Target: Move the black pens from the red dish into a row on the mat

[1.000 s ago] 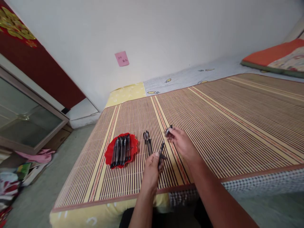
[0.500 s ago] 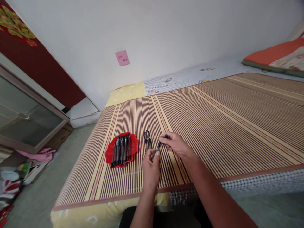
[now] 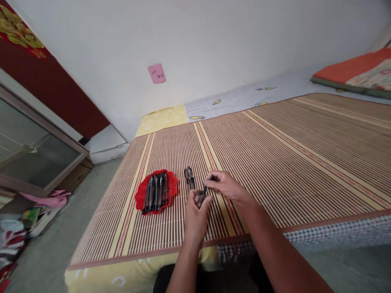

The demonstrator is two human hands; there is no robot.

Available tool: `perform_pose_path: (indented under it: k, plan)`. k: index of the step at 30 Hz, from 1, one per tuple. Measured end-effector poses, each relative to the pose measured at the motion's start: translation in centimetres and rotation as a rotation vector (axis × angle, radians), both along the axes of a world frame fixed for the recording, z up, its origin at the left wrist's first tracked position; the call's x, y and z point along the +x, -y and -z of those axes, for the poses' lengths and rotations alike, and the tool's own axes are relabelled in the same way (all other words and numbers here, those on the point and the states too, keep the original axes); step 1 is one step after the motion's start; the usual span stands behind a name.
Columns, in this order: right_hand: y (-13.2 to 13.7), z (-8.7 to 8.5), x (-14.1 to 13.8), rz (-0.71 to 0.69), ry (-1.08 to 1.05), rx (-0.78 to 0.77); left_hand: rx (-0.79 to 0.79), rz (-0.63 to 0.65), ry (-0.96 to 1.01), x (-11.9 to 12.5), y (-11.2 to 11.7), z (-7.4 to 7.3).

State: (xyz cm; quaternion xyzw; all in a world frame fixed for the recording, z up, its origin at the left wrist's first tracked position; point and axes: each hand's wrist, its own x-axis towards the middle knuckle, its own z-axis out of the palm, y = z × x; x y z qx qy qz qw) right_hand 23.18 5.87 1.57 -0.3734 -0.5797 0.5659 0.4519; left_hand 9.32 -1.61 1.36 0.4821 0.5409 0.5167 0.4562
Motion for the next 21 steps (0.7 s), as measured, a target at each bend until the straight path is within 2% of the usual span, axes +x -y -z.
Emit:
perform_pose_path:
  k: [3,5,8,10,16,19,21]
  plan:
    - [0.07,-0.03,-0.30,-0.019,-0.024,-0.011,0.037,-0.065,-0.029,0.01,0.07,0.07]
    - [0.10,-0.07,-0.29,-0.033,-0.029,-0.014,-0.037,-0.007,0.045,0.04,0.06,0.32]
    - [0.11,-0.01,0.00,-0.050,-0.027,-0.022,-0.191,0.078,0.286,0.16,0.02,0.52]
    - [0.12,0.12,0.18,-0.076,-0.040,-0.059,-0.230,0.097,0.409,0.29,0.05,0.45]
    - [0.30,0.27,0.10,-0.174,-0.115,-0.144,-0.241,0.100,0.416,0.66,0.30,0.36]
    - [0.41,0.19,0.10,-0.195,-0.145,-0.141,-0.262,0.148,0.511,0.35,0.09,0.57]
    - [0.44,0.18,0.13,-0.216,-0.149,-0.128,-0.315,0.223,0.617,-0.08,-0.07,0.59]
